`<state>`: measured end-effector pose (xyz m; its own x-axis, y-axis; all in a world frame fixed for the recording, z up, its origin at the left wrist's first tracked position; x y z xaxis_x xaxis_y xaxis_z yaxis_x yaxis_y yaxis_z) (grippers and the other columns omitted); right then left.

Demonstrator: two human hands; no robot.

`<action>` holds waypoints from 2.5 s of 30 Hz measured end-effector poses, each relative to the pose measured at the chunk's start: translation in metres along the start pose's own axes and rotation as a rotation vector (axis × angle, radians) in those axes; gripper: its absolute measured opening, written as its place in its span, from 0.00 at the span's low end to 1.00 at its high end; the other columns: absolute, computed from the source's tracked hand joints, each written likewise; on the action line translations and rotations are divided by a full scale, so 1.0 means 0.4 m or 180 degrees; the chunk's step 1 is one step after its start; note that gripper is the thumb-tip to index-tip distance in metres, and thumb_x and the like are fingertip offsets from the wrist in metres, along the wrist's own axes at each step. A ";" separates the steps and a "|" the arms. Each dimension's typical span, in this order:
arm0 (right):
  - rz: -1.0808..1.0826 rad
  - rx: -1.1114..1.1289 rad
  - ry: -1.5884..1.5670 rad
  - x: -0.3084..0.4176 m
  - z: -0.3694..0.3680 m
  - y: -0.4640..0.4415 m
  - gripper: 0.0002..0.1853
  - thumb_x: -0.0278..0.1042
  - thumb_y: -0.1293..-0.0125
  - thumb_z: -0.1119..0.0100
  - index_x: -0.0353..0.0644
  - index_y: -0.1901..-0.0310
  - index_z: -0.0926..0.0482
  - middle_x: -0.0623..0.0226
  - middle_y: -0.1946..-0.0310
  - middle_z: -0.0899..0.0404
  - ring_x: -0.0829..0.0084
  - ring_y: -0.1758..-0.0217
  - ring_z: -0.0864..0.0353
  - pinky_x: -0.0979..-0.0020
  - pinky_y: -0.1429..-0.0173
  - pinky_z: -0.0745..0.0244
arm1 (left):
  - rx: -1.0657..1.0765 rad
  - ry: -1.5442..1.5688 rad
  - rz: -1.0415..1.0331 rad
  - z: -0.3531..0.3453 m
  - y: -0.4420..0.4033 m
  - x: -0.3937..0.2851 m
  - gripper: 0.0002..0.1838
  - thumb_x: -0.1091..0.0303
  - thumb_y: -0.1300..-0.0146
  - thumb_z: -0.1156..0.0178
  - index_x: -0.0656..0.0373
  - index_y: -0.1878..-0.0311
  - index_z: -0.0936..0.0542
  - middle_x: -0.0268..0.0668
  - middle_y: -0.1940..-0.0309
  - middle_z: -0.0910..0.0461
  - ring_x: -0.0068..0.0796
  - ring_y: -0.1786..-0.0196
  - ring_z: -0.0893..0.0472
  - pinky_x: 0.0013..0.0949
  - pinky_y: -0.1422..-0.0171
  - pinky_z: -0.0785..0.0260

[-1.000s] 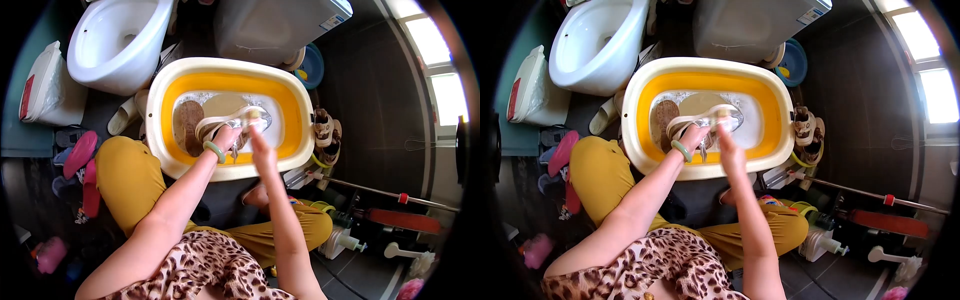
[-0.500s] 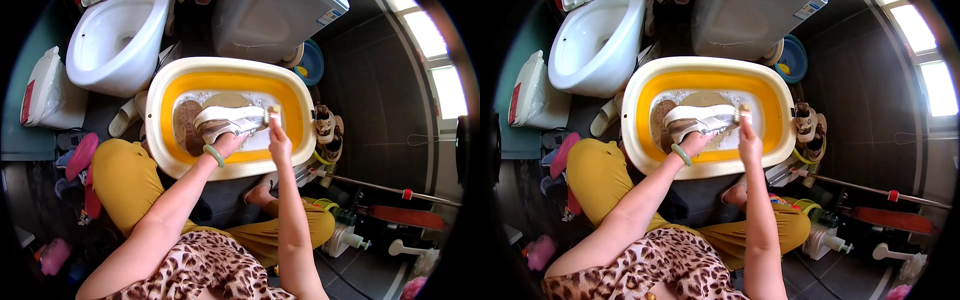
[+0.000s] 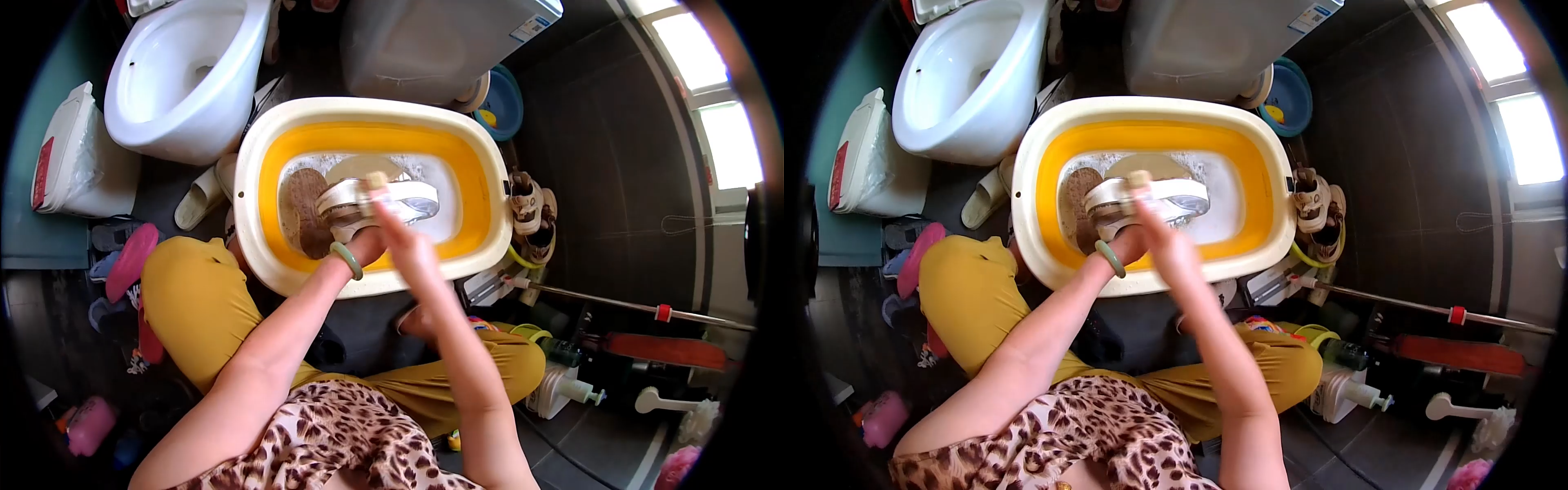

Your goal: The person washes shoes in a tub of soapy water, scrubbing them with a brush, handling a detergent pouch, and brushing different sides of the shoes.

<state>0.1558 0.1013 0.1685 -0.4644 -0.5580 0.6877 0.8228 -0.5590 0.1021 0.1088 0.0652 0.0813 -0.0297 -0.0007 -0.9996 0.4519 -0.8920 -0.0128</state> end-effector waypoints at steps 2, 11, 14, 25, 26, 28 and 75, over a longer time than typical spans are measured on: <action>-0.0081 0.0272 0.0572 0.098 -0.038 0.032 0.20 0.31 0.36 0.49 0.61 0.43 0.28 0.48 0.59 0.22 0.72 0.53 0.21 0.68 0.51 0.29 | 0.0025 0.0047 0.0045 -0.002 0.001 0.007 0.22 0.64 0.36 0.50 0.59 0.40 0.37 0.42 0.43 0.35 0.32 0.41 0.37 0.34 0.35 0.45; -0.0120 -0.0104 -0.0096 -0.039 0.017 -0.012 0.18 0.31 0.35 0.49 0.50 0.43 0.27 0.62 0.66 0.20 0.73 0.68 0.25 0.72 0.62 0.31 | -0.0329 -0.1234 -0.0113 0.024 0.011 -0.008 0.20 0.61 0.38 0.47 0.59 0.44 0.31 0.47 0.46 0.31 0.41 0.43 0.33 0.40 0.36 0.44; 0.0027 0.0352 0.0511 0.122 -0.045 0.021 0.18 0.38 0.35 0.49 0.57 0.43 0.28 0.47 0.61 0.22 0.61 0.55 0.20 0.66 0.51 0.29 | -0.0288 -0.0701 -0.0405 0.028 0.013 -0.027 0.22 0.62 0.36 0.49 0.60 0.41 0.35 0.43 0.44 0.33 0.33 0.43 0.33 0.36 0.37 0.42; -0.1146 -0.0564 -0.2999 -0.194 0.102 0.042 0.23 0.34 0.31 0.55 0.48 0.35 0.38 0.82 0.86 0.46 0.87 0.87 0.48 0.84 0.87 0.55 | -0.0501 0.1665 0.0579 0.083 0.026 0.002 0.12 0.69 0.38 0.44 0.65 0.54 0.23 0.32 0.60 0.21 0.22 0.60 0.22 0.26 0.53 0.31; -0.1137 -0.0598 -0.3033 -0.215 0.083 0.066 0.23 0.34 0.31 0.55 0.48 0.35 0.38 0.82 0.86 0.46 0.87 0.87 0.48 0.84 0.87 0.55 | -0.0635 0.2374 0.0555 0.090 0.029 0.000 0.12 0.70 0.38 0.44 0.65 0.53 0.24 0.34 0.60 0.21 0.22 0.59 0.22 0.26 0.53 0.30; -0.1726 -0.0327 -0.3707 -0.268 -0.008 0.127 0.23 0.35 0.32 0.54 0.48 0.36 0.38 0.82 0.87 0.46 0.88 0.88 0.48 0.84 0.87 0.56 | -0.0834 0.3122 0.0678 0.102 0.028 -0.045 0.14 0.69 0.39 0.43 0.66 0.52 0.25 0.38 0.59 0.21 0.25 0.58 0.20 0.28 0.51 0.27; -0.0640 -0.0170 -0.2523 -0.097 0.117 0.044 0.19 0.28 0.35 0.48 0.45 0.42 0.28 0.82 0.76 0.31 0.88 0.82 0.44 0.84 0.80 0.47 | -0.1335 0.4216 0.0679 0.178 0.018 0.044 0.17 0.64 0.37 0.47 0.67 0.51 0.27 0.45 0.56 0.21 0.36 0.56 0.20 0.36 0.48 0.26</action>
<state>0.2038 0.1417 0.1772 -0.2157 0.1440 0.9658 0.7225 -0.6418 0.2571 0.0481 0.0268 0.0657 0.8169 0.5131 -0.2635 0.5768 -0.7292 0.3682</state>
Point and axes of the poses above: each hand's wrist, its own y-axis away from the middle knuckle, its own z-axis out of the back of the hand, x = y × z, the point moved 10 cm from there along -y, towards the middle knuckle
